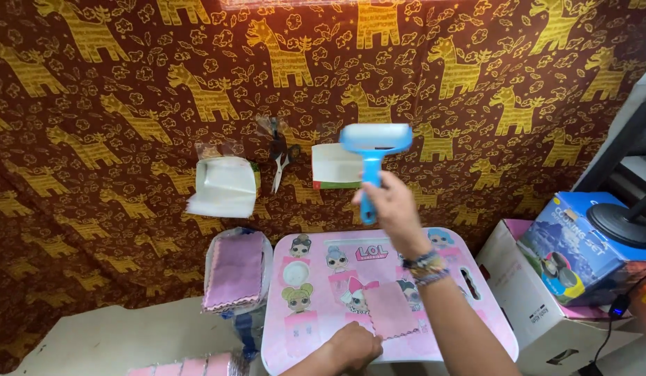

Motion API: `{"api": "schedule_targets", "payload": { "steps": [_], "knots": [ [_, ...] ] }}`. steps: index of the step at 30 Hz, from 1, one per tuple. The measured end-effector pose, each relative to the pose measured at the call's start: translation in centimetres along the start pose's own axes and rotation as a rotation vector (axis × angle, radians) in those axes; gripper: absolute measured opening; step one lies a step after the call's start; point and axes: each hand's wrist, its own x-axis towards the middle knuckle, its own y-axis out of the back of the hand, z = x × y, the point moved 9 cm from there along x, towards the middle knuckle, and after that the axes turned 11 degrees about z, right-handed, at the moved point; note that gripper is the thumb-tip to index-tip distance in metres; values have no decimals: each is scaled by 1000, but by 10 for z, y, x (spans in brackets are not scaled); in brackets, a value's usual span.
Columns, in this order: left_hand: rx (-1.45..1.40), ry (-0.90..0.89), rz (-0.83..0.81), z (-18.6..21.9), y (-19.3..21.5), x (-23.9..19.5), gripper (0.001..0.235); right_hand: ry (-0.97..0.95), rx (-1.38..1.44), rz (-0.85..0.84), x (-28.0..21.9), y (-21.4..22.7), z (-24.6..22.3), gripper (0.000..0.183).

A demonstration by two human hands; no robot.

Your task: Cleaning small cloths with a lint roller, folding them, and placing them into individual plastic sleeves for packaging.

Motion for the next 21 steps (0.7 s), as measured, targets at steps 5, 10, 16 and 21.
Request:
{"api": "schedule_targets", "payload": {
  "steps": [5,10,16,21],
  "knots": [
    [10,28,-88,-2,-11,4,59,-105,98,-127,9,-36,41,28],
    [22,42,17,-10,-27,8,95,-288,97,-119,11,-41,65,42],
    [22,31,160,-7,-23,7,57,-268,118,-187,15,-30,83,46],
    [-34,41,169,-9,-6,-6,41,-193,-238,-282,-7,8,128,39]
  ]
}}
